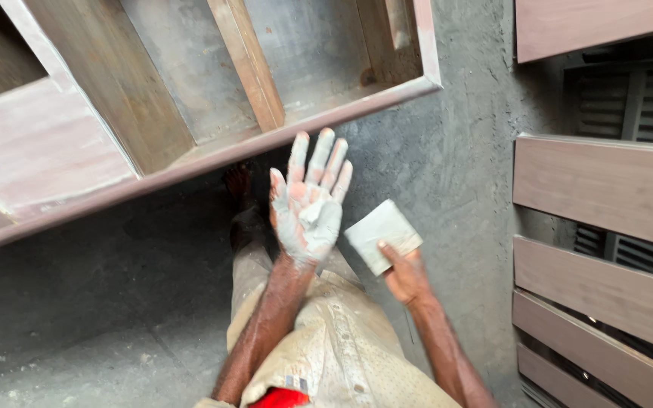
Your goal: The person sands the edges and surfaces of a wooden cabinet using a sanding block. They move around the cabinet to reach different sections, applying consistent pressure to smooth the wood.
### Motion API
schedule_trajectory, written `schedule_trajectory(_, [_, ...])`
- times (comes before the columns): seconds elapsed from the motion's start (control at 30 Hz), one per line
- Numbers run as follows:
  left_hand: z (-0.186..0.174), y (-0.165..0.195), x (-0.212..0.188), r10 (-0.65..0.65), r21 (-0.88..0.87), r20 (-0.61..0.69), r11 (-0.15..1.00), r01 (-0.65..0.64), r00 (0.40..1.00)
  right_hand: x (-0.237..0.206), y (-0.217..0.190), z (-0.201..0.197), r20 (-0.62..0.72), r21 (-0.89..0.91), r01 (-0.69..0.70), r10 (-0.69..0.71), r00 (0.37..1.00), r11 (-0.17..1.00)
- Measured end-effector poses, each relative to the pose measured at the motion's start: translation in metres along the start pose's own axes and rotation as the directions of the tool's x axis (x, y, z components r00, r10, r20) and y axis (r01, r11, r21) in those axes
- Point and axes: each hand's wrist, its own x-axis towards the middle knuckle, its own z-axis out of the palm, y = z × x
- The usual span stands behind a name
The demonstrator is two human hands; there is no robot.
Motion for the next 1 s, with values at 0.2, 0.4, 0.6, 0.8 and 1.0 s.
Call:
schedule_trajectory(0.2, [-0.019, 0.029, -0.014, -0.037, 0.223, -0.038, 0.974, 0.044, 0.999, 0.021, -0.093, -0.003, 0.001, -0.725, 0.231, -0.335, 0.942, 0.649])
schedule_trajectory(0.4, [-0.050, 0.076, -0.044, 0.013, 0.306, -0.140, 0.952, 0.031, 0.990, 0.068, -0.139, 0.086, 0.574, -0.819, 0.448, -0.539, 0.616, -0.360])
schedule_trajectory(0.6, [-0.064, 0.112, -0.059, 0.033, 0.315, -0.220, 0.948, 0.039, 0.975, 0.094, -0.139, 0.124, 0.563, -0.820, 0.327, -0.560, 0.608, -0.470])
schedule_trajectory(0.8, [-0.059, 0.120, -0.048, 0.014, 0.308, -0.212, 0.950, 0.053, 0.977, 0.080, -0.116, 0.136, 0.587, -0.753, 0.317, -0.371, 0.719, -0.576])
schedule_trajectory(1.0, [-0.036, 0.097, -0.029, -0.021, 0.244, -0.136, 0.968, 0.054, 0.991, 0.013, -0.091, 0.118, 0.578, -0.793, 0.592, -0.478, 0.661, -0.141])
